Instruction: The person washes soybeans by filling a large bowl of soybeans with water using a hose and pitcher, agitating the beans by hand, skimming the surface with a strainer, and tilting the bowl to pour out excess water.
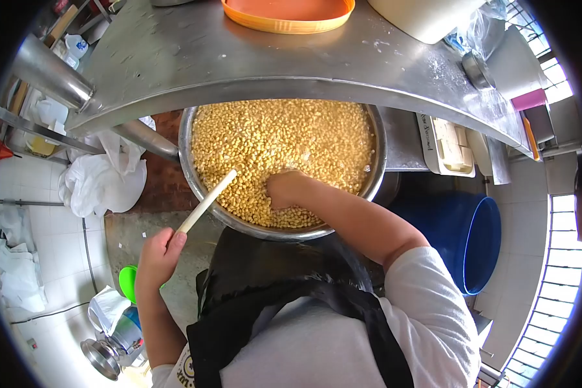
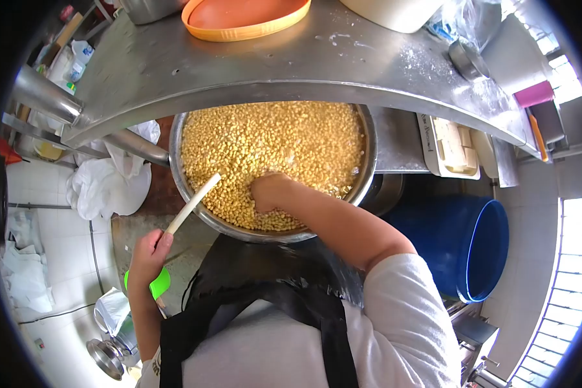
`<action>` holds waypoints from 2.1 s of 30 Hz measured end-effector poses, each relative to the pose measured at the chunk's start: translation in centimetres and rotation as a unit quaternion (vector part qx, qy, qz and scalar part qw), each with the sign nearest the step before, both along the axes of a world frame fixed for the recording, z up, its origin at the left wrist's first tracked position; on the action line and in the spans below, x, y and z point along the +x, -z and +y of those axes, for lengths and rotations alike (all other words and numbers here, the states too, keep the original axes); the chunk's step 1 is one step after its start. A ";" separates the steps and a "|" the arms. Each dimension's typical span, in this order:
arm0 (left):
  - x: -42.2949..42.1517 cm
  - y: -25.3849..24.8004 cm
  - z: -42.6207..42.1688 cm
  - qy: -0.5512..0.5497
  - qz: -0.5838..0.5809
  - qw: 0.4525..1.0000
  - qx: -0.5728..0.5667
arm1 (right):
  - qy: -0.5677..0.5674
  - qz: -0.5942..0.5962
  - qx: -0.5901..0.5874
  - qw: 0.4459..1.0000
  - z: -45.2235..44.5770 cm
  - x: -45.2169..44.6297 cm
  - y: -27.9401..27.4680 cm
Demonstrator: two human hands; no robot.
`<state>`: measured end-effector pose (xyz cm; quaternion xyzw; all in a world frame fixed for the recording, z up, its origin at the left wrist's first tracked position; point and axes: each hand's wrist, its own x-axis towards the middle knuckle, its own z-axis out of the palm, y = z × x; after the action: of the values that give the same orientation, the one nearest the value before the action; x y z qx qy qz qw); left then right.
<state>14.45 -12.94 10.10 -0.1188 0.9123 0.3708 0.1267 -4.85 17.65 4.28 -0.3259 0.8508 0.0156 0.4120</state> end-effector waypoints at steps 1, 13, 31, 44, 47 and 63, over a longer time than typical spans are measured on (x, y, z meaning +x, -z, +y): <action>0.1 -0.1 0.1 0.002 0.001 1.000 -0.001 | -0.024 0.005 0.013 1.000 -0.2 -0.6 1.1; 0.7 -0.6 0.6 0.000 -0.018 0.999 0.033 | -0.039 0.010 0.009 0.999 -0.5 -4.0 -0.4; 5.8 -1.3 -1.4 -0.111 0.031 0.993 0.027 | -0.160 0.165 -0.226 0.947 -13.2 -9.8 -3.9; 6.7 -1.4 -0.3 -0.104 0.044 0.993 0.027 | -0.242 0.168 -0.010 0.956 -13.3 -5.1 -0.2; 6.0 -1.2 -0.3 -0.091 0.031 0.995 0.026 | -0.218 0.151 -0.010 0.964 -10.3 -4.1 -3.4; 1.7 0.2 0.3 -0.049 0.065 0.995 0.063 | 0.212 0.176 -0.365 0.890 12.0 -8.8 -7.2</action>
<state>16.11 -12.62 9.85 -0.1304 0.8867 0.4400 0.0557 -13.67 29.64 11.48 -0.2569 0.9040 -0.3264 0.1016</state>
